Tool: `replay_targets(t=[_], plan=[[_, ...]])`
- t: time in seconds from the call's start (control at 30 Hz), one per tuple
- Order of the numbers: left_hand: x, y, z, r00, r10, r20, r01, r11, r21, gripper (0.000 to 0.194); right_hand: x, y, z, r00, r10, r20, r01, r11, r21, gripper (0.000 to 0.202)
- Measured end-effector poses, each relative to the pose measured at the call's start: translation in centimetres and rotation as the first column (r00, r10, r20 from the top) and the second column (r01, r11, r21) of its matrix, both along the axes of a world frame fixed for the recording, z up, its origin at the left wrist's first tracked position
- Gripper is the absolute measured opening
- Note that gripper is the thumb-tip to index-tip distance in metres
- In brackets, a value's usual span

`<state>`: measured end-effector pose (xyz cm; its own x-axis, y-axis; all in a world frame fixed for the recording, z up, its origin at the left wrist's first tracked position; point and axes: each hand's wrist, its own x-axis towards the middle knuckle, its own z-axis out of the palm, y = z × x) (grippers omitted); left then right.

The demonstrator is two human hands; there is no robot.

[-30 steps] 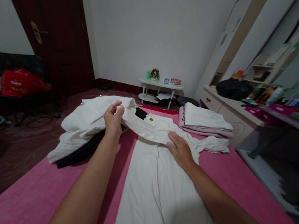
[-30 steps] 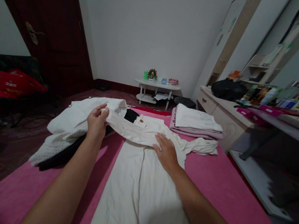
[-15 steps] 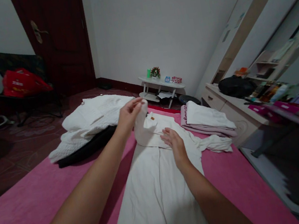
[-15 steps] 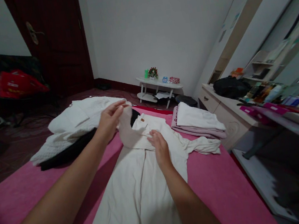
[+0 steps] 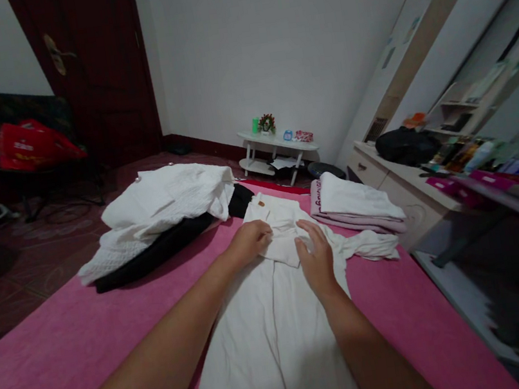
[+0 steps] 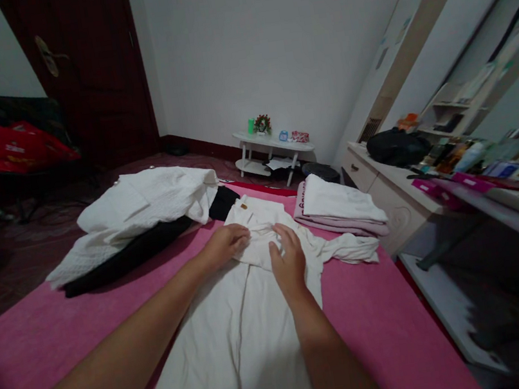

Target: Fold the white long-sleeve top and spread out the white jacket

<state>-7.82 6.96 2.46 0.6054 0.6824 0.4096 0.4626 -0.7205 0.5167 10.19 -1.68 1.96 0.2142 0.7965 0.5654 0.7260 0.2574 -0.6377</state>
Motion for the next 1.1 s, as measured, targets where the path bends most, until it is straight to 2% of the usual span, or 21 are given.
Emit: replay_targets(t=[0.07,0.1,0.13,0.2,0.3,0.37,0.43,0.5,0.53,0.6,0.7,0.8,0.87,0.93,1.03,1.1], plan=[[0.2,-0.6,-1.3,0.984,-0.017,-0.178,0.029,0.997,0.065,0.036,-0.6,-0.2,0.0,0.958,0.126,0.258,-0.073,0.976,-0.208,0.046],[0.2,-0.8,-1.7,0.968,0.0,-0.25,0.02,0.997,0.077,0.041,-0.7,-0.2,-0.2,0.925,0.181,0.335,-0.064,0.941,-0.332,0.049],[0.3,-1.0,-2.0,0.952,0.027,-0.306,-0.002,0.997,0.082,0.045,-0.8,-0.1,-0.5,0.896,0.22,0.386,-0.035,0.901,-0.432,0.054],[0.4,-1.4,-2.3,0.926,0.071,-0.372,-0.043,0.996,0.083,0.049,-0.7,0.0,-1.0,0.864,0.236,0.445,0.038,0.851,-0.525,0.06],[0.6,-1.8,-2.2,0.908,0.113,-0.404,-0.08,0.992,0.098,0.051,-0.5,-0.1,-1.2,0.866,0.151,0.476,0.131,0.851,-0.509,0.064],[0.7,-2.1,-2.1,0.906,0.137,-0.399,-0.098,0.988,0.118,0.052,-0.4,-0.2,-0.9,0.888,0.052,0.458,0.174,0.882,-0.437,0.061],[0.9,-2.4,-2.1,0.91,0.159,-0.383,-0.11,0.983,0.146,0.054,-0.2,-0.1,-0.5,0.888,0.037,0.458,0.129,0.936,-0.326,0.054],[1.0,-2.6,-2.2,0.916,0.175,-0.361,-0.12,0.978,0.171,0.055,0.2,0.6,-0.2,0.855,0.137,0.501,0.008,0.961,-0.276,0.05],[1.0,-2.7,-2.3,0.919,0.177,-0.352,-0.12,0.977,0.179,0.056,0.5,1.1,-0.2,0.837,0.19,0.513,-0.03,0.952,-0.304,0.05],[1.1,-2.7,-2.3,0.921,0.176,-0.346,-0.117,0.976,0.185,0.058,1.3,2.7,-0.4,0.842,0.221,0.492,0.004,0.91,-0.415,0.052],[1.2,-2.7,-2.3,0.913,0.19,-0.361,-0.141,0.978,0.156,0.065,2.5,5.1,-0.9,0.879,0.123,0.46,0.162,0.832,-0.531,0.057],[1.4,-2.8,-2.2,0.902,0.221,-0.37,-0.194,0.975,0.11,0.077,3.0,6.0,-1.3,0.885,0.085,0.458,0.209,0.807,-0.553,0.06],[1.4,-2.9,-2.1,0.902,0.229,-0.366,-0.208,0.973,0.095,0.083,3.2,5.5,-1.5,0.896,0.079,0.438,0.19,0.821,-0.538,0.061],[1.4,-2.9,-2.2,0.905,0.227,-0.359,-0.206,0.974,0.095,0.085,3.9,4.3,-1.3,0.919,0.105,0.379,0.108,0.859,-0.501,0.059],[1.3,-2.9,-2.4,0.911,0.223,-0.348,-0.193,0.974,0.119,0.082,6.8,2.0,-0.2,0.961,0.114,0.25,0.003,0.905,-0.425,0.042],[1.2,-2.9,-2.6,0.913,0.224,-0.341,-0.183,0.972,0.15,0.08,10.2,0.6,1.2,0.977,-0.039,0.21,0.114,0.926,-0.361,0.033]])
